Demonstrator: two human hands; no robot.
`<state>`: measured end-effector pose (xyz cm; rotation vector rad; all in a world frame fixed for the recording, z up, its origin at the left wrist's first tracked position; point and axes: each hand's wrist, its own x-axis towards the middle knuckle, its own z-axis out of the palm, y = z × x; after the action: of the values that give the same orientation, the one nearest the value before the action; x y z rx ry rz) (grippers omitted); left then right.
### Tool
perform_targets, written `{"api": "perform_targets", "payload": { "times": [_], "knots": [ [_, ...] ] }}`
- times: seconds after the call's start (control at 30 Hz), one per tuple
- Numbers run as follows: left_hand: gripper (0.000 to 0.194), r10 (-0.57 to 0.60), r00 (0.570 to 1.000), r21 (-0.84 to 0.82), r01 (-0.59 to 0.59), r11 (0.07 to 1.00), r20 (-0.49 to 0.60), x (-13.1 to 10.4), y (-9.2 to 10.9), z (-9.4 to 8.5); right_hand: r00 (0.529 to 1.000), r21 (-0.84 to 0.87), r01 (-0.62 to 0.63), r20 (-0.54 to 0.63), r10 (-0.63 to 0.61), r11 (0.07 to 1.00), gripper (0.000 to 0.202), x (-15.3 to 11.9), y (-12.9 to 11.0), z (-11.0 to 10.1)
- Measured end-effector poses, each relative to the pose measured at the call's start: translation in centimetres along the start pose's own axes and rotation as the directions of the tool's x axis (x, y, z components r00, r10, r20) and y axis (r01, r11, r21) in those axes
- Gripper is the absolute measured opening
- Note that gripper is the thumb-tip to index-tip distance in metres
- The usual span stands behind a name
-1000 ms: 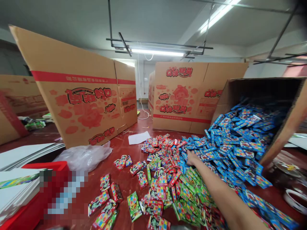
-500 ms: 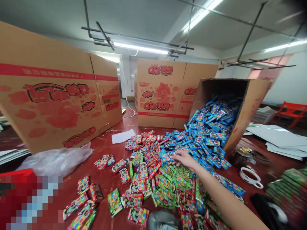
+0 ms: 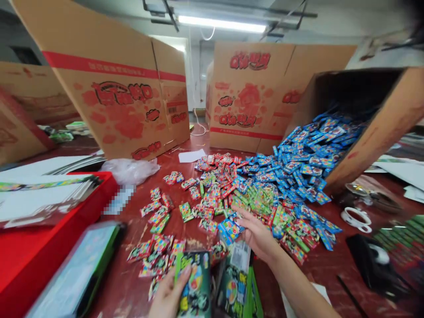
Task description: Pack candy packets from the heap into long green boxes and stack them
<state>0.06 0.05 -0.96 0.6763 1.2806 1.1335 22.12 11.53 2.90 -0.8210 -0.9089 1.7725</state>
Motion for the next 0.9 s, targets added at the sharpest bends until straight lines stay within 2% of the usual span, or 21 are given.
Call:
{"api": "perform_targets", "payload": {
  "times": [0.1, 0.17, 0.27, 0.37, 0.43, 0.6, 0.7, 0.77, 0.83, 0.9],
  "knots": [
    [0.039, 0.090, 0.983, -0.103, -0.074, 0.992, 0.161, -0.3, -0.7, 1.7, 0.990, 0.083, 0.125, -0.073, -0.119, 0.989, 0.024, -1.4, 2.8, 2.9],
    [0.033, 0.137, 0.973, -0.137, -0.112, 0.984, 0.185, -1.0, -1.0, 2.5, 0.970, -0.047, 0.231, -0.070, -0.234, 0.972, 0.022, -2.0, 3.8, 3.9],
    [0.033, 0.143, 0.972, -0.138, -0.119, 0.983, 0.185, -2.3, -1.2, 2.9, 0.936, -0.394, 0.351, 0.113, -0.334, 0.849, 0.030, -3.2, 3.8, 3.7],
    [0.034, 0.139, 0.972, -0.103, -0.120, 0.987, 0.191, -3.4, -1.4, 2.9, 0.908, -0.631, 0.414, 0.331, -0.256, 0.656, 0.033, -4.6, 2.7, 2.9],
    [0.033, 0.146, 0.972, -0.085, -0.132, 0.988, 0.185, -4.0, -1.7, 2.9, 0.901, -0.679, 0.425, 0.382, -0.207, 0.598, 0.030, -5.4, 2.4, 2.6],
    [0.035, 0.154, 0.969, -0.071, -0.142, 0.987, 0.191, -4.9, -3.2, 2.5, 0.939, -0.648, 0.321, 0.316, -0.139, 0.691, 0.027, -6.2, 4.5, 3.0],
    [0.047, 0.207, 0.975, -0.044, -0.204, 0.978, 0.082, -5.2, -4.1, 1.6, 0.945, -0.601, 0.302, 0.291, -0.150, 0.740, 0.026, -6.5, 6.7, 3.7],
    [0.057, 0.280, 0.960, 0.016, -0.279, 0.960, -0.009, -5.3, -4.5, 0.9, 0.941, -0.565, 0.305, 0.303, -0.151, 0.766, 0.025, -6.7, 8.1, 4.1],
    [0.058, 0.320, 0.947, 0.088, -0.316, 0.945, -0.027, -5.4, -4.8, 0.3, 0.941, -0.530, 0.303, 0.298, -0.160, 0.792, 0.024, -6.8, 9.3, 4.5],
    [0.053, 0.306, 0.952, 0.133, -0.303, 0.944, 0.001, -5.4, -4.8, -0.3, 0.945, -0.512, 0.300, 0.274, -0.178, 0.805, 0.023, -7.0, 10.2, 4.9]
  ]
}}
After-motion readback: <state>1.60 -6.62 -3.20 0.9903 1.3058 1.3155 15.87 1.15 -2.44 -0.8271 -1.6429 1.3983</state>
